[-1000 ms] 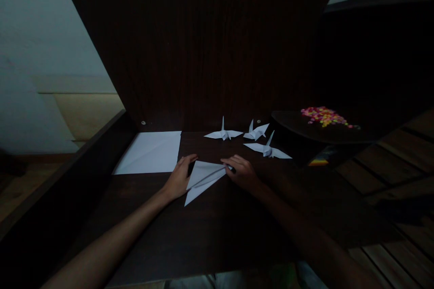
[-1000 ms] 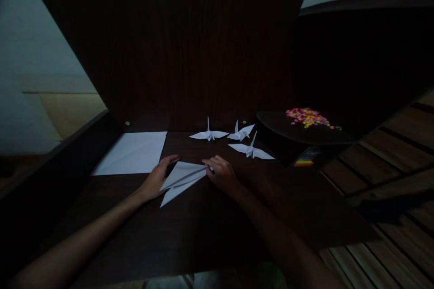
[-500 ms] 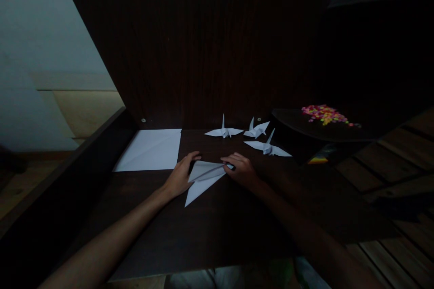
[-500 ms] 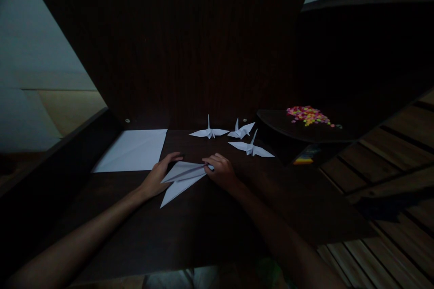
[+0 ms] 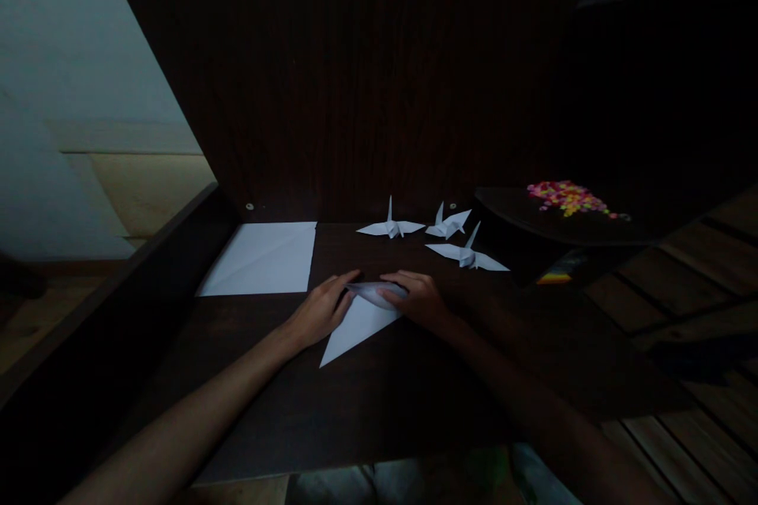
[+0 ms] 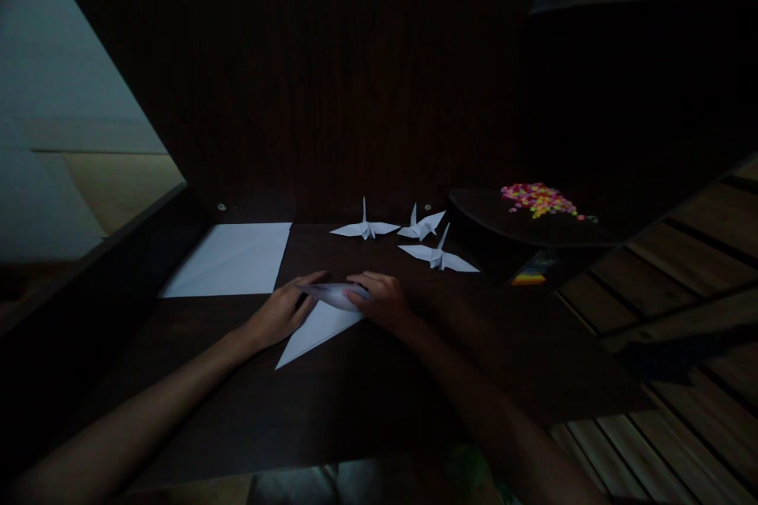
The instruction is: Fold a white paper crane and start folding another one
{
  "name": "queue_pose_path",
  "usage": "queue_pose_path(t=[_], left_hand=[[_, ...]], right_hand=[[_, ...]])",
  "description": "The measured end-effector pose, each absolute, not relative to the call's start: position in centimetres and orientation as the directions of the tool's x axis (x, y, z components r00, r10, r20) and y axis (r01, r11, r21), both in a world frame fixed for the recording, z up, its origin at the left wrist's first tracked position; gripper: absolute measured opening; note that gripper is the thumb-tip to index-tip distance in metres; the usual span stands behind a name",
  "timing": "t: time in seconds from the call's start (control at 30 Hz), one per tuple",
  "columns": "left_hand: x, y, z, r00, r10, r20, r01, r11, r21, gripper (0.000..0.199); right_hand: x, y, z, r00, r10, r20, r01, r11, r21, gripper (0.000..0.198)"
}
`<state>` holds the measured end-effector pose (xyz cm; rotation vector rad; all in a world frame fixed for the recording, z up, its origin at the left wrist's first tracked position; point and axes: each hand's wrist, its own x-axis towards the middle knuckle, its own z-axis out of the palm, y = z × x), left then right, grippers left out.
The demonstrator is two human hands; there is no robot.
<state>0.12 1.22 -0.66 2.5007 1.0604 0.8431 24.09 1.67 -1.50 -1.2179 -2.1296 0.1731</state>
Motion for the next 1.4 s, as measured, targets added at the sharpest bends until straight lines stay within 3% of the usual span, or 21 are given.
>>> queue_pose_path(t=[0.17,0.4,0.7,0.87,1.0,1.17,1.4], left_hand=[[0.2,0.7,-0.2,0.662,0.657,0.361,0.533,-0.751,0.390,0.050],[0.7,0.0,0.3,0.700,0.632,0.332,0.522,-0.771,0.365,0.059],[1.2,-0.6,0.7,0.706,0.652,0.276,0.517,-0.741,0.429,0.063],[1.2,-0.7,0.7,0.697,0.676,0.240,0.515,-0.704,0.489,0.070],[1.8,-1.3,0.8,0.721,0.639,0.268,0.433,-0.718,0.545,0.084],[2.2,-1.8,0.7,0.727,0.620,0.295,0.393,-0.728,0.562,0.090],[2.1,-1.6,0.4,0.671,0.679,0.299,0.428,-0.683,0.592,0.094]], right_hand=[[24.0,1.6,-1.6,-0.325,0.811,0.488,0.743,0.538,-0.400,0.023],[23.7,1.3,-1.1,-0.293,0.825,0.483,0.759,0.507,-0.407,0.032],[23.2,1.0,-1.0,-0.289,0.824,0.486,0.766,0.504,-0.399,0.027],[22.9,1.1,-1.3,-0.171,0.849,0.499,0.773,0.430,-0.466,0.033],[22.8,1.2,-1.1,-0.097,0.880,0.466,0.756,0.369,-0.540,0.048],[22.8,1.0,-0.4,-0.064,0.897,0.436,0.782,0.317,-0.537,0.074],[22.7,0.9,-0.1,-0.008,0.896,0.444,0.760,0.295,-0.580,0.063]])
